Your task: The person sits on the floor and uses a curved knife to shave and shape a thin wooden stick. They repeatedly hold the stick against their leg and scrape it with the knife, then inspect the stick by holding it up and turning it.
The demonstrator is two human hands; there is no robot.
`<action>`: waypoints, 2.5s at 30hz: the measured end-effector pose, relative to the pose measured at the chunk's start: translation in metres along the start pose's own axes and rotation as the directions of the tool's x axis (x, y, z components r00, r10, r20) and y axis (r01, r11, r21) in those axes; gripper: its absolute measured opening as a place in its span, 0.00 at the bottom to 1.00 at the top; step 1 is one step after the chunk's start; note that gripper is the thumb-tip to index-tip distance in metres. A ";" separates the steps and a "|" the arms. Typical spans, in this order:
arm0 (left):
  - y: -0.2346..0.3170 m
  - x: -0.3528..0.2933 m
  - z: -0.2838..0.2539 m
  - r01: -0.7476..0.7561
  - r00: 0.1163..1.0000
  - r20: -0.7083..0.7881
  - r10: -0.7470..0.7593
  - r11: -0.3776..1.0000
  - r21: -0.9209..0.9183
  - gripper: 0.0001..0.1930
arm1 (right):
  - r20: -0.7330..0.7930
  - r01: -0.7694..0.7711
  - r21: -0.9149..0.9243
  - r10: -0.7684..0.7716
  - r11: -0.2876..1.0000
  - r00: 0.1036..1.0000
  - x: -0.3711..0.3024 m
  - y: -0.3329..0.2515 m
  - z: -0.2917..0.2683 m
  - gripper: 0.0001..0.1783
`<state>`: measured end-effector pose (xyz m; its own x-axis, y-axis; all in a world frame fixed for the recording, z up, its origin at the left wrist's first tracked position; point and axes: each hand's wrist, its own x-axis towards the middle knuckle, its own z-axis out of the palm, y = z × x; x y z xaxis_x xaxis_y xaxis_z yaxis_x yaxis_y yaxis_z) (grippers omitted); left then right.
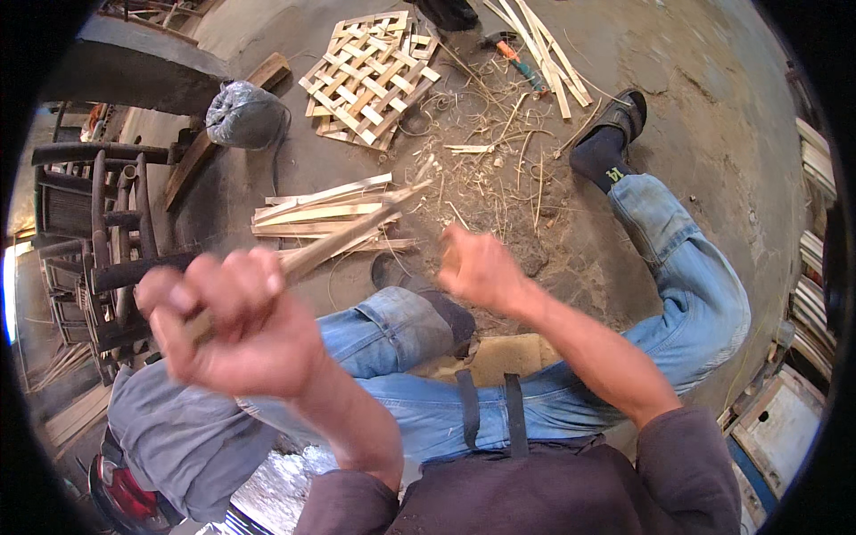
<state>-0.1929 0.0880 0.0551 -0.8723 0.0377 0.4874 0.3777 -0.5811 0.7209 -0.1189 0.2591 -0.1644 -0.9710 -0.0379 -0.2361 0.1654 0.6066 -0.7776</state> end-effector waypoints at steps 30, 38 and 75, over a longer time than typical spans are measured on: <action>-0.104 -0.006 -0.042 0.047 0.886 -0.449 0.118 0.939 0.340 0.18 | -0.017 -0.317 0.075 0.320 0.945 0.947 0.028 0.021 -0.021 0.28; -0.134 -0.017 -0.045 0.007 0.854 -0.496 0.160 0.948 0.318 0.17 | 0.173 -0.353 0.010 0.346 0.936 0.922 0.032 -0.002 0.003 0.27; -0.099 -0.024 -0.049 -0.037 0.974 -0.192 0.119 0.922 0.387 0.20 | 0.145 -0.042 0.204 0.012 0.978 0.989 0.056 0.056 0.019 0.23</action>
<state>-0.2250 0.1052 -0.0520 -0.8644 -0.1882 0.4663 0.5000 -0.2226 0.8369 -0.1602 0.2764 -0.2323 -0.9336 -0.1452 -0.3276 0.2379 0.4326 -0.8696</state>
